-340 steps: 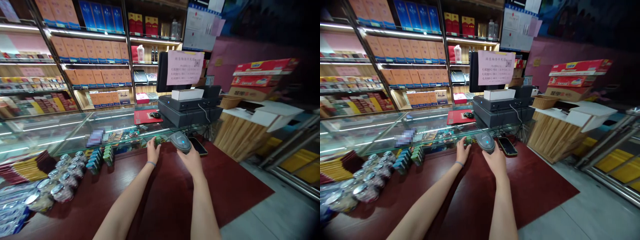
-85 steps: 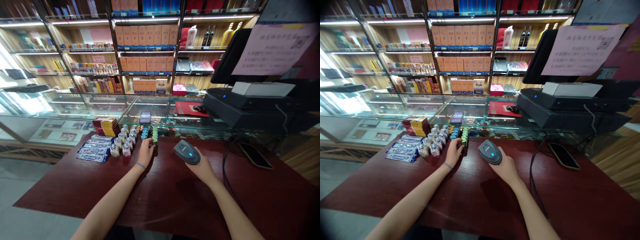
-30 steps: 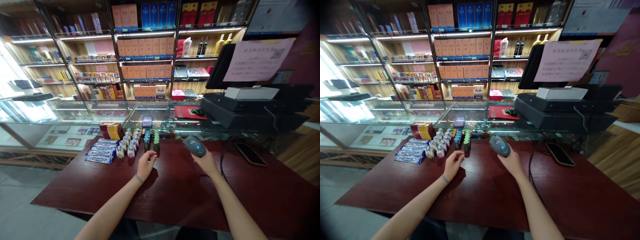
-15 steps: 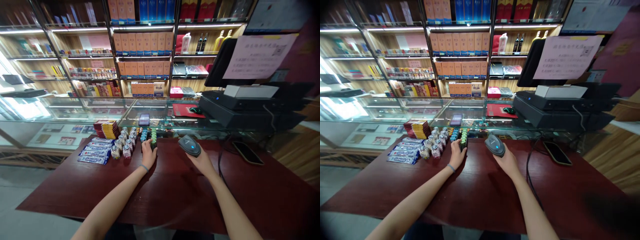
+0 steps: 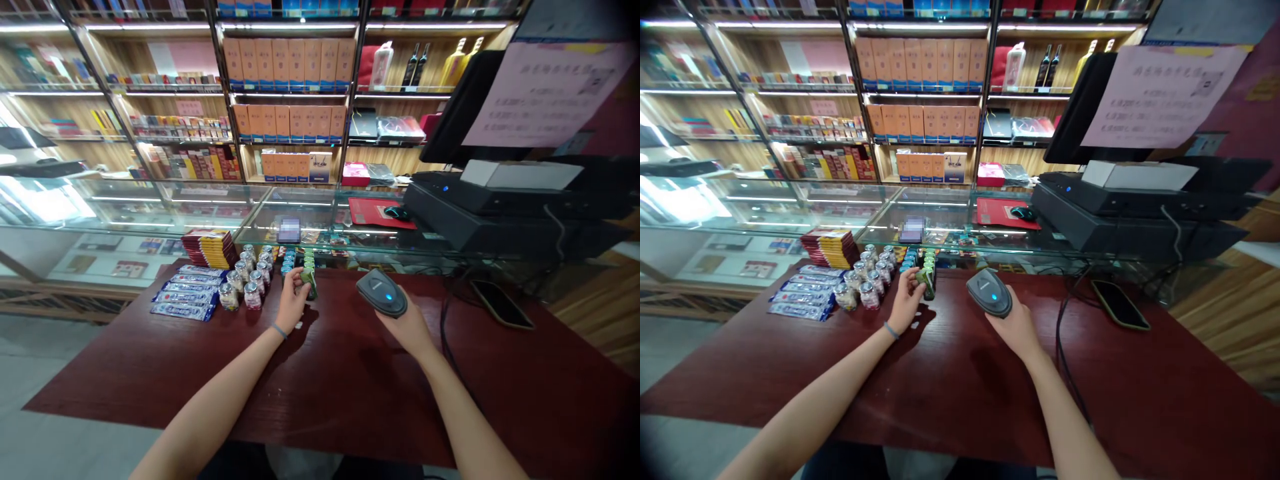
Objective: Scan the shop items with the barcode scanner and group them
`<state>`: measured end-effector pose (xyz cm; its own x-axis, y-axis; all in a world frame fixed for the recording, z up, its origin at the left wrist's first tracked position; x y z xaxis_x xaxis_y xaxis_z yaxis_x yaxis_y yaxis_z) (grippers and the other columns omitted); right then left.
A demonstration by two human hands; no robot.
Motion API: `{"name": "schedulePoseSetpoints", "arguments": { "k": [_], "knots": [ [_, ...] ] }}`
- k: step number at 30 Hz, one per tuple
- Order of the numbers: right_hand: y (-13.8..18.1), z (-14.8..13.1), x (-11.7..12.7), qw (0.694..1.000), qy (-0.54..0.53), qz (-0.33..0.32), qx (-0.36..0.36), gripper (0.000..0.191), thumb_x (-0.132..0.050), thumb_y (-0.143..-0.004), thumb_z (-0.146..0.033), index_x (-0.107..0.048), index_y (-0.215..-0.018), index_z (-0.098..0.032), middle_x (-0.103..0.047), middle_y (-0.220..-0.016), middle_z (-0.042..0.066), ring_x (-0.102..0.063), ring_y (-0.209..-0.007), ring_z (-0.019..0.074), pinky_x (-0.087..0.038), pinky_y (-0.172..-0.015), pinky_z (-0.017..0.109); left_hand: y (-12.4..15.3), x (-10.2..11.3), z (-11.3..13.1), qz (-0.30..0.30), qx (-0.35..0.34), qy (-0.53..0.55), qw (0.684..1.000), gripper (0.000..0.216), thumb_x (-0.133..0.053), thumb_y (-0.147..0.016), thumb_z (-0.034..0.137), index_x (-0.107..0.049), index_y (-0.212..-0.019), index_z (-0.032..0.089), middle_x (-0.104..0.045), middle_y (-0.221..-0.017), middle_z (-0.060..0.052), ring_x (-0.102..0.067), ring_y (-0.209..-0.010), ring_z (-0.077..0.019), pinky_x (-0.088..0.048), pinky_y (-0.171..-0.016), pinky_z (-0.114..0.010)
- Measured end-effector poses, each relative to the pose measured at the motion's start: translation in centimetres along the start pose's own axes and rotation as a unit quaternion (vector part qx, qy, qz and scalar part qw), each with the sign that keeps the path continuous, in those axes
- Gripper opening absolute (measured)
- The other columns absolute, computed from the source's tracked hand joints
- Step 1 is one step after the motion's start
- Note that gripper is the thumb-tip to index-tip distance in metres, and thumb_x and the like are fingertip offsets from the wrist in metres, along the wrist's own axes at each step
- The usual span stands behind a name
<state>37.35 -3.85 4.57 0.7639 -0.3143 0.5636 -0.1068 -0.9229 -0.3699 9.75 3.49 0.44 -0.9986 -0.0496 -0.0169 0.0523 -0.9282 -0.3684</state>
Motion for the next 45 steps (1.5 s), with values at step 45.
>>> {"name": "schedulePoseSetpoints", "arguments": {
  "k": [45],
  "knots": [
    [-0.7,3.0,10.6,0.971,0.050,0.211,-0.105,0.031,-0.066,-0.077,-0.038,-0.059,-0.106,-0.028,-0.076,-0.089,0.005,-0.074,-0.088,0.0301,-0.055,-0.075,0.038,-3.8,-19.9,-3.0,-0.170,0.083,0.073,0.979,0.034,-0.078,-0.074,0.028,-0.061,-0.102,0.019,-0.071,-0.086,-0.002,-0.070,-0.080,-0.0175,-0.056,-0.074,-0.031]
  ]
}}
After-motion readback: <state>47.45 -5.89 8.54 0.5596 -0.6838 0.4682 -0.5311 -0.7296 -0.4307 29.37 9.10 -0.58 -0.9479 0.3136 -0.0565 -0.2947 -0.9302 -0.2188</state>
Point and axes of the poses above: each hand's wrist, its own y-axis away from the middle knuckle, its own x-axis out of the back of the hand, z = x × y, the point moved 1 cm from there along -y, towards the middle knuckle
